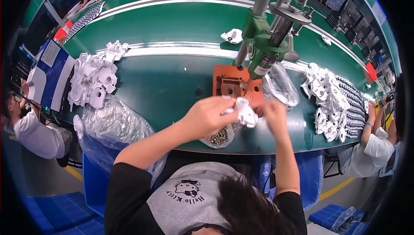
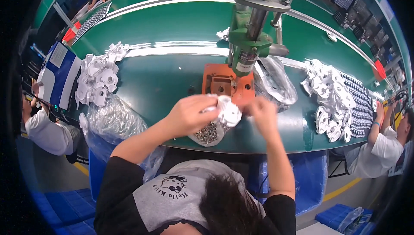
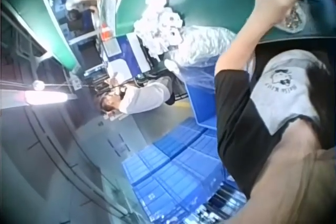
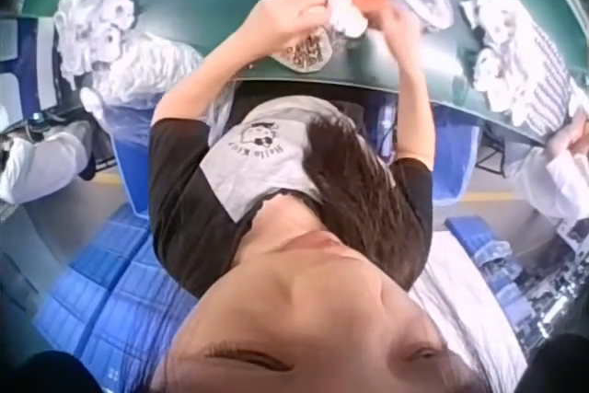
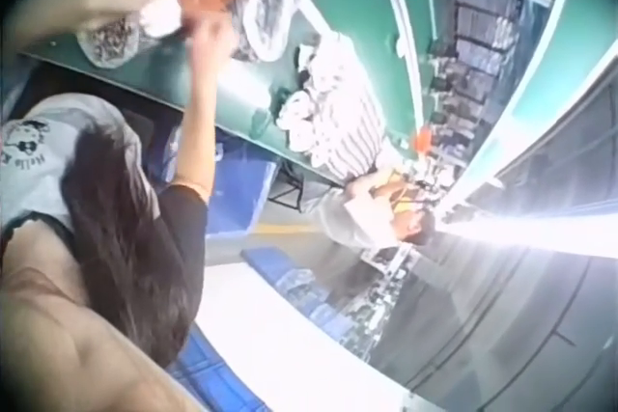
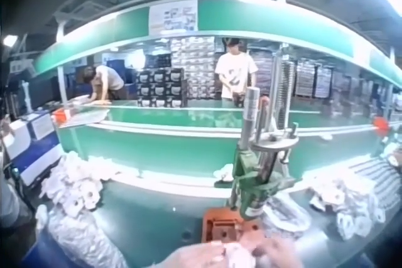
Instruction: Assembling small white plastic components using a manual press at a factory workstation.
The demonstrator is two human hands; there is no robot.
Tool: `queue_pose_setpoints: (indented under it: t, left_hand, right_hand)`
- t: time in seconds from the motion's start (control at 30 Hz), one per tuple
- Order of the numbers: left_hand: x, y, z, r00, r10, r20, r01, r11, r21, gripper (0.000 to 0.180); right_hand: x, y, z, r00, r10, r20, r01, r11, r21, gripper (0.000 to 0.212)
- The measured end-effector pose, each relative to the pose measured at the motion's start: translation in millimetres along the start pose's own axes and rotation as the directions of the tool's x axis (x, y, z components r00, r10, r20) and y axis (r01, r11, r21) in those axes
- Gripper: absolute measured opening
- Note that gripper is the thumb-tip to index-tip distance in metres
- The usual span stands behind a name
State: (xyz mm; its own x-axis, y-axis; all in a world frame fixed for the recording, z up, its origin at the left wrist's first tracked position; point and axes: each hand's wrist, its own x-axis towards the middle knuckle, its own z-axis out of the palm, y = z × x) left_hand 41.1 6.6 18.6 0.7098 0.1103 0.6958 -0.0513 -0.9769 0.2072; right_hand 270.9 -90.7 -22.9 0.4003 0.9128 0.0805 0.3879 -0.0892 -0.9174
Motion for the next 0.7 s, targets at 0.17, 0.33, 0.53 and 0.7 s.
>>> queue_pose_setpoints:
  t: [0.17, 0.33, 0.53, 0.7]
  left_hand:
    - [12, -31, 35, 0.996, -0.045, 0.082, 0.018, 0.952, 0.307, 0.024]
    - [17, -35, 50, 0.993, -0.114, 0.011, 0.102, 0.926, 0.363, 0.013]
    - [7, -43, 49, 0.987, -0.146, 0.062, 0.116, 0.931, 0.345, 0.013]
    - [-3, -42, 61, 0.981, -0.177, 0.08, 0.13, 0.904, 0.407, 0.017]
  right_hand:
    - [75, 66, -59, 0.934, -0.282, -0.219, 0.068, 0.744, -0.664, 0.016]
    - [94, 86, -75, 0.966, -0.202, 0.161, 0.255, 0.639, -0.725, 0.019]
    - [96, 89, -72, 0.994, -0.106, 0.022, 0.094, 0.751, -0.653, 0.019]
    - [90, 90, -68, 0.961, -0.158, -0.229, 0.019, 0.859, -0.512, 0.02]
